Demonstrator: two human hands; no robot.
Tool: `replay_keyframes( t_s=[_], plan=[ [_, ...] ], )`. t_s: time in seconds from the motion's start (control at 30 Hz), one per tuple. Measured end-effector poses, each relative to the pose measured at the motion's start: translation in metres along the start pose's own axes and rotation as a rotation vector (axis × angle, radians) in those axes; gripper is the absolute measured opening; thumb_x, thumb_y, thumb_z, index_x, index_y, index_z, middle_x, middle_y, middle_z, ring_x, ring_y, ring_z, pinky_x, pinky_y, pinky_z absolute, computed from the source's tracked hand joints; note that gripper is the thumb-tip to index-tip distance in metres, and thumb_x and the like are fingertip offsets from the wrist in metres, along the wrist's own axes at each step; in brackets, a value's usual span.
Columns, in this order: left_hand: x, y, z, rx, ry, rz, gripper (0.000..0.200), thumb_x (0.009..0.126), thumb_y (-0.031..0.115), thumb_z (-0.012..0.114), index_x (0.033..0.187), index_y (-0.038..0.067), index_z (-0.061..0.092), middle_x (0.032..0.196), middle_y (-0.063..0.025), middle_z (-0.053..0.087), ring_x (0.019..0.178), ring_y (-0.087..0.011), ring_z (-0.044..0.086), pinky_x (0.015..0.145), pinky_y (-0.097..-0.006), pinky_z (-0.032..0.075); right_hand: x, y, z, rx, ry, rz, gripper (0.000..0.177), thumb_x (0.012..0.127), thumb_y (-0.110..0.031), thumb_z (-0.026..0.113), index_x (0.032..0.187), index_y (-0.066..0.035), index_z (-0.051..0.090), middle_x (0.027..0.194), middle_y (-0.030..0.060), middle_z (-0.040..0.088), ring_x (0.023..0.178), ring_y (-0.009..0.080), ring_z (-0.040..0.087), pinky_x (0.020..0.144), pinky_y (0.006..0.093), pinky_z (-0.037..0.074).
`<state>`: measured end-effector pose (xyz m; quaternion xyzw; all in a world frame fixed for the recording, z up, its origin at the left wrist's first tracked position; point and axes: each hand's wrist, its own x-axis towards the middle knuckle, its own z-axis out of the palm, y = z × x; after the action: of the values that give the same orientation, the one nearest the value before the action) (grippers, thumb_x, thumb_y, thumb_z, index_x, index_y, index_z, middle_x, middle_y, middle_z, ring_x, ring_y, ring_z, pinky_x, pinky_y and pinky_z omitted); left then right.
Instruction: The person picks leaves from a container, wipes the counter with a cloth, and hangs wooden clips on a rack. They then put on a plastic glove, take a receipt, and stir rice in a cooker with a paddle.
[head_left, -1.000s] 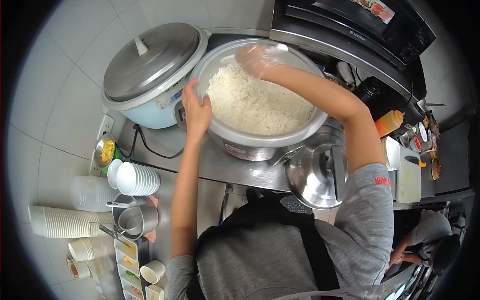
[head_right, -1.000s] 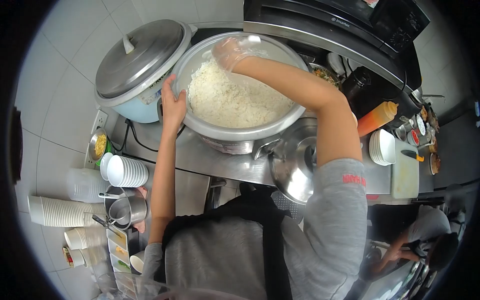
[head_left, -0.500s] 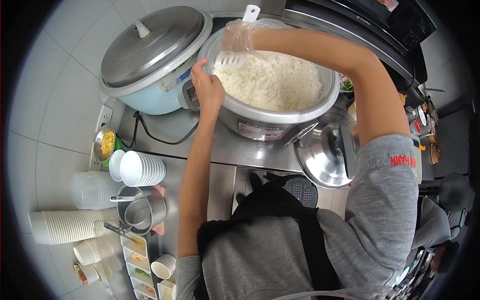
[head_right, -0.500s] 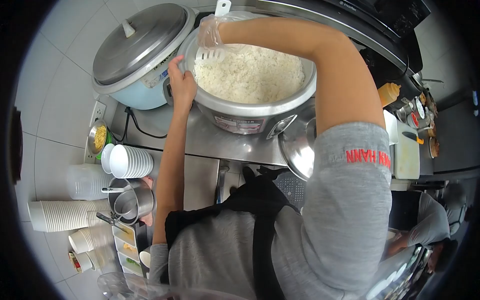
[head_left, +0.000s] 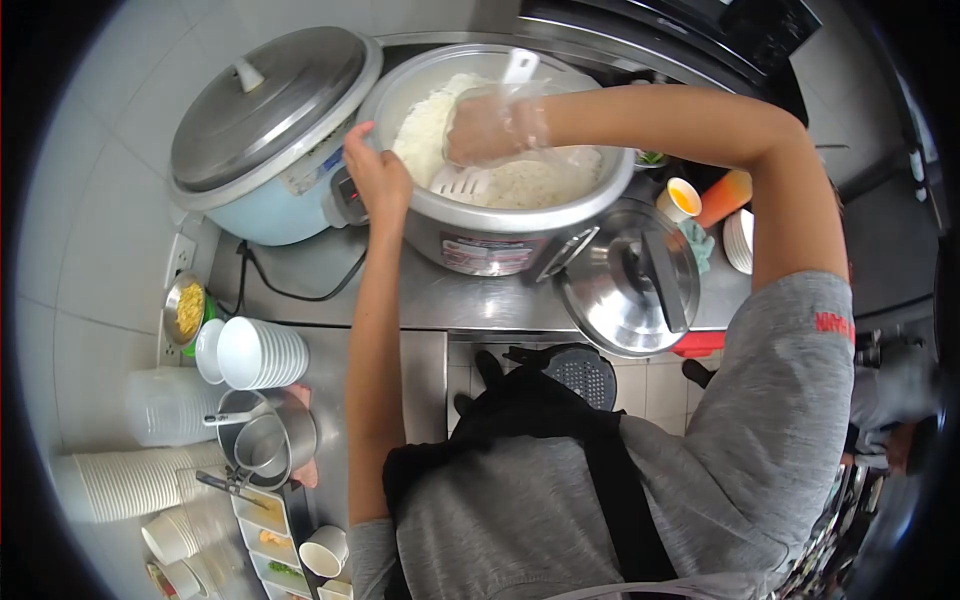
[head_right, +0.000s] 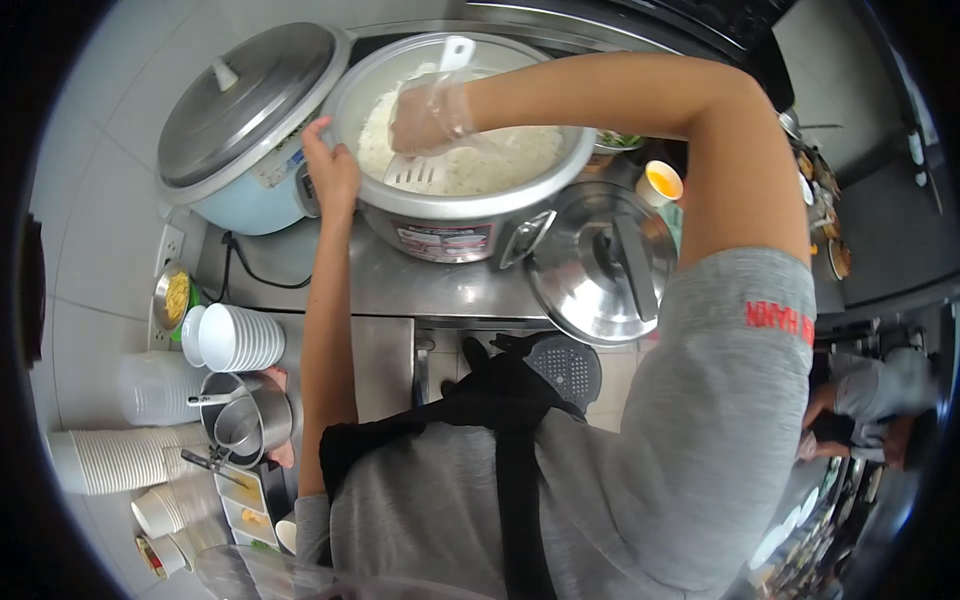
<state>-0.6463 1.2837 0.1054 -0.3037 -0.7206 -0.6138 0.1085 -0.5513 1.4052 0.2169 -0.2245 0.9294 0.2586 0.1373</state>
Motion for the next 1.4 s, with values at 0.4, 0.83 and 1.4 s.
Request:
replay_keyframes(
  t_s=[0.4, 0.83, 1.4],
  plan=[
    [-0.078, 0.071, -0.009, 0.282, -0.369, 0.642, 0.059, 0.071, 0.048, 0.067, 0.106, 0.004, 0.051, 0.107, -0.0114, 0.053, 0.101, -0.0285, 0.047, 0.084, -0.0391, 0.036, -0.086, 0.050, 0.083, -0.043, -0.378, 0.618, 0.022, 0.073, -0.017, 0.067, 0.094, -0.008, 0.067, 0.088, 0.0092, 0.067, 0.077, 0.0224, 0.064, 0.067, 0.0325, 0.052],
    [-0.087, 0.064, -0.003, 0.281, -0.223, 0.578, 0.068, 0.062, 0.057, 0.068, 0.103, 0.005, 0.052, 0.100, -0.0103, 0.050, 0.090, -0.0275, 0.045, 0.078, -0.0385, 0.038, -0.122, 0.108, 0.106, 0.656, -0.450, 0.544, 0.035, 0.071, -0.035, 0.072, 0.088, -0.006, 0.063, 0.071, 0.0117, 0.061, 0.065, 0.0278, 0.059, 0.059, 0.0423, 0.046],
    [-0.085, 0.063, 0.000, 0.244, -0.295, 0.598, 0.064, 0.064, 0.057, 0.066, 0.100, 0.006, 0.053, 0.099, -0.0087, 0.050, 0.091, -0.0257, 0.045, 0.079, -0.0380, 0.035, -0.054, 0.062, 0.017, 0.209, -0.320, 0.390, 0.027, 0.070, -0.030, 0.069, 0.074, -0.004, 0.067, 0.065, 0.0113, 0.063, 0.063, 0.0291, 0.061, 0.057, 0.0416, 0.048]
  ],
)
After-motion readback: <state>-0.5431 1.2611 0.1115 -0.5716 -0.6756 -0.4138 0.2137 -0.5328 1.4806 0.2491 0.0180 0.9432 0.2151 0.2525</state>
